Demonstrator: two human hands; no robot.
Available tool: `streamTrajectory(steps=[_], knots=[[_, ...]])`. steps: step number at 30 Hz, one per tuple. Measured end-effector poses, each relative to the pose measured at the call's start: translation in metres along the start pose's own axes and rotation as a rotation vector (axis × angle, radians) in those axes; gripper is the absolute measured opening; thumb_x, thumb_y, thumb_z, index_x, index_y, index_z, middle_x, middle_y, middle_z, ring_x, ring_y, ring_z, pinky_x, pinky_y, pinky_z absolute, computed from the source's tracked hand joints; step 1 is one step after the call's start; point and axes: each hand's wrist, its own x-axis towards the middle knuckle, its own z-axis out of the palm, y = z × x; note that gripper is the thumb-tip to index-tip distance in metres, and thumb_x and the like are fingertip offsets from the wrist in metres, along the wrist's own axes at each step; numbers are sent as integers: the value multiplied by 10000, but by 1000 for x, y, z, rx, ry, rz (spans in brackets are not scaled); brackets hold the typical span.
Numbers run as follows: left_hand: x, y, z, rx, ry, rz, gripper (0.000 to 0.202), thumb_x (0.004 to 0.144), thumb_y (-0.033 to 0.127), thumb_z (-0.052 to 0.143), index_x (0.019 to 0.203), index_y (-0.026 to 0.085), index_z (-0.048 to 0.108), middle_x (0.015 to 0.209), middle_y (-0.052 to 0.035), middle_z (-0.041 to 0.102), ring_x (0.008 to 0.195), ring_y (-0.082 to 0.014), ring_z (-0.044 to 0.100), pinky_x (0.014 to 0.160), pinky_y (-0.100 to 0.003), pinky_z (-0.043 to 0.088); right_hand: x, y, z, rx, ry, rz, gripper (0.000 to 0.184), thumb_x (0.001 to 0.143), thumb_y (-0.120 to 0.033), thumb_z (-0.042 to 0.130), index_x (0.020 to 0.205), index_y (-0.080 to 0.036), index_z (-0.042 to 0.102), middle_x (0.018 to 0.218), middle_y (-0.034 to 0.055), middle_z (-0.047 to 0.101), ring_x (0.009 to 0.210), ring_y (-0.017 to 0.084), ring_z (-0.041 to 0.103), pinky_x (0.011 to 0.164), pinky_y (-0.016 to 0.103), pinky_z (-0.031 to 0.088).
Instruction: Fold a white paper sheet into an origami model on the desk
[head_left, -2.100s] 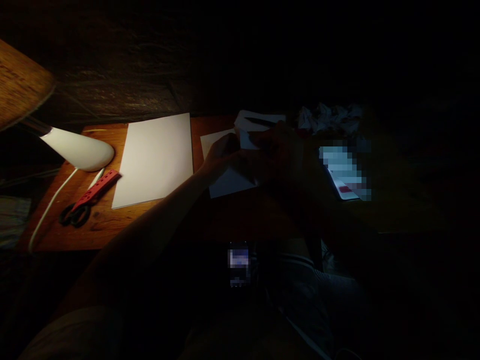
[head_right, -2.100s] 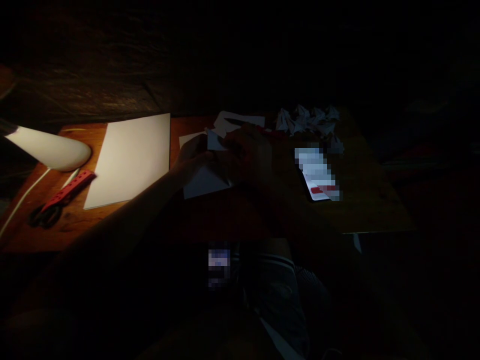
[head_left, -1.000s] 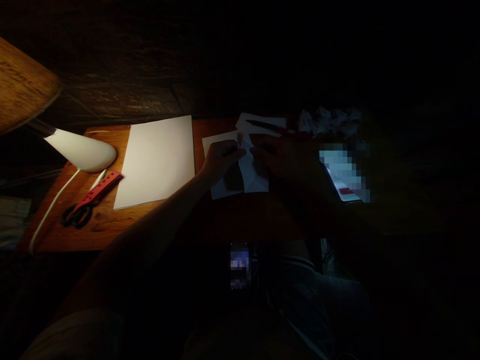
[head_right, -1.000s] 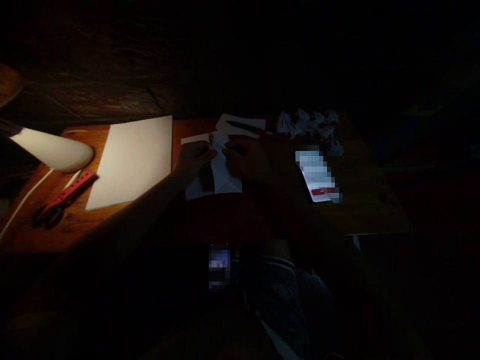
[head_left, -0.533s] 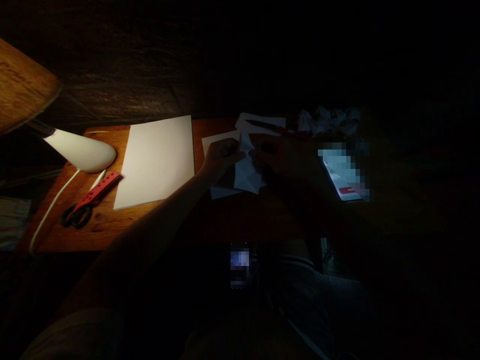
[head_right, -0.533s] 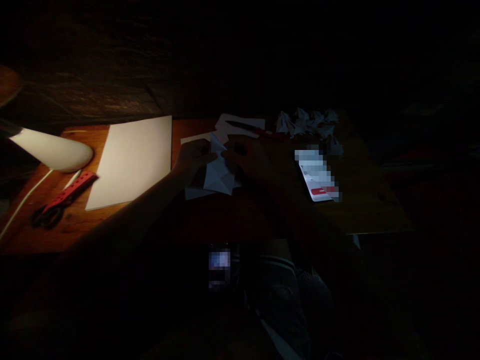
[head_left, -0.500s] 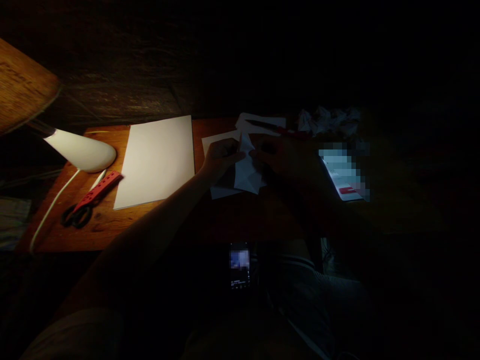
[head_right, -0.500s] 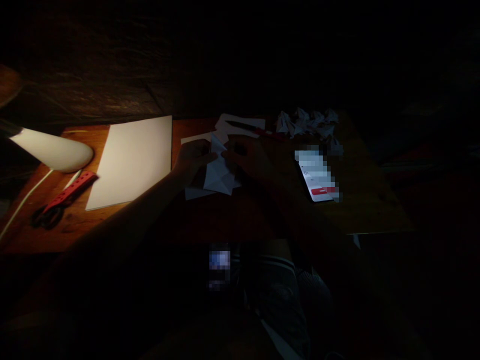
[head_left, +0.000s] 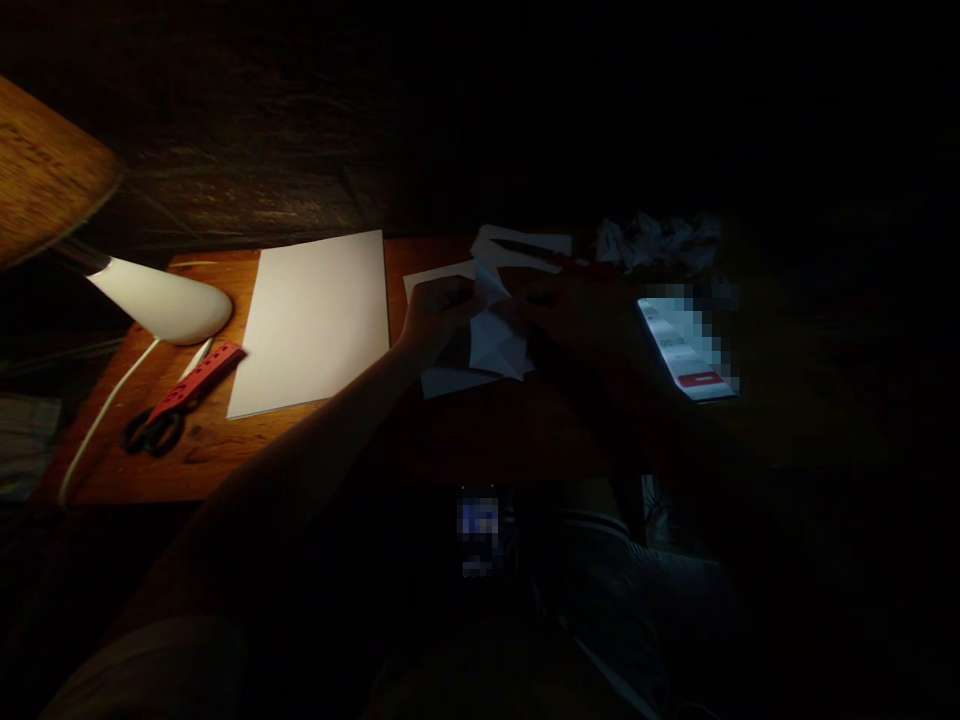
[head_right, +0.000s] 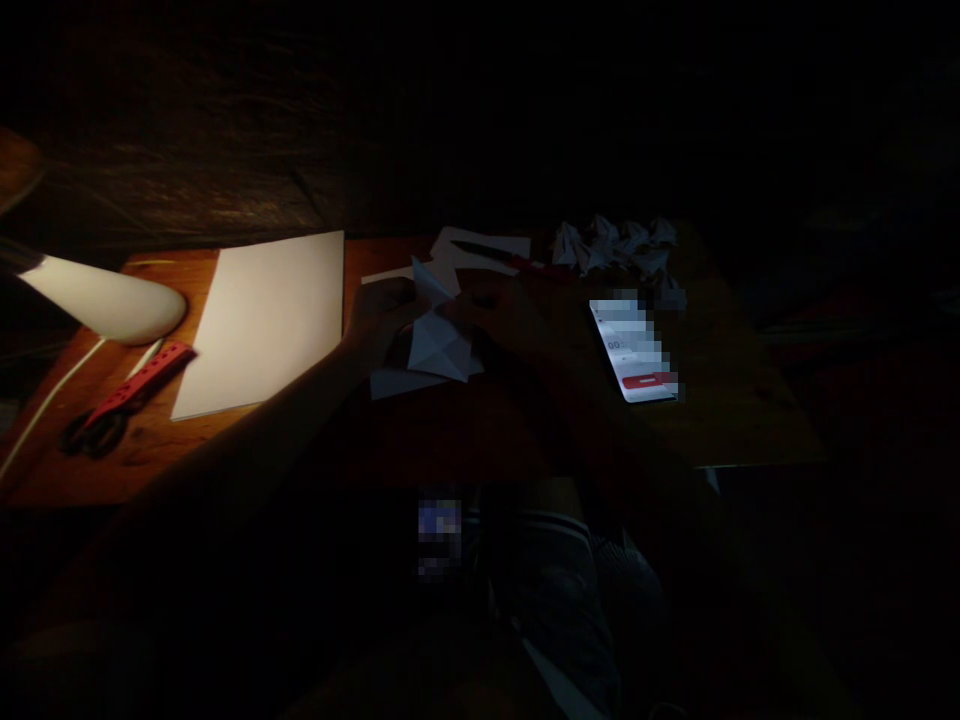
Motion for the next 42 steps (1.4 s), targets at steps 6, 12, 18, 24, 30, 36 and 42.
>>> streamTrajectory(steps=[6, 12, 18, 24, 30, 36, 42], knots=[[-1, 1, -1, 16, -26, 19, 122, 746, 240, 794, 791, 174, 702, 774, -21, 712, 705, -131, 625, 663, -274, 483, 5, 12, 1, 30, 8, -61, 435, 913, -461, 775, 599, -203, 619, 630, 1, 652, 639, 134, 568, 622, 265, 440], [1, -2, -2, 37, 4, 4, 113, 775, 212, 794, 795, 173, 690, 755, -27, 692, 696, -133, 610, 633, -271, 461, 5, 15, 3, 17, 59, -62, 355, 905, -385, 793, 638, -199, 651, 682, 21, 692, 692, 168, 613, 626, 288, 454], [1, -3, -3, 49, 8, -3, 214, 771, 251, 831, 697, 178, 644, 643, 3, 613, 595, -106, 533, 534, -247, 392, 7, 19, 4, 53, 68, -64, 427, 829, -548, 846, 668, -202, 654, 666, 10, 674, 670, 165, 607, 615, 297, 478], [2, -5, -4, 44, 19, 0, 262, 763, 290, 869, 687, 184, 642, 624, 8, 607, 597, -110, 548, 535, -239, 419, 5, 19, 3, 57, 69, -49, 367, 852, -453, 824, 652, -200, 649, 688, 9, 693, 685, 147, 597, 636, 270, 480], [-4, 5, -2, 172, -112, 59, 230, 706, 270, 830, 603, 176, 648, 585, 17, 566, 559, -94, 476, 525, -251, 340, 2, 10, 3, 93, 29, -112, 372, 866, -546, 769, 721, -215, 680, 779, 11, 711, 734, 162, 599, 663, 279, 479], [-11, 11, 6, 238, -232, 67, 234, 702, 319, 808, 584, 188, 653, 560, 21, 572, 540, -97, 448, 531, -267, 332, 4, 13, 4, 130, 75, -73, 477, 873, -593, 750, 638, -215, 578, 654, -19, 576, 638, 128, 481, 591, 266, 397], [-10, 12, 5, 277, -220, 71, 232, 708, 278, 800, 560, 192, 644, 541, 24, 550, 519, -93, 424, 518, -278, 306, 4, 12, 2, 114, 91, -76, 453, 880, -622, 734, 704, -211, 660, 679, -11, 609, 651, 133, 489, 590, 269, 384]])
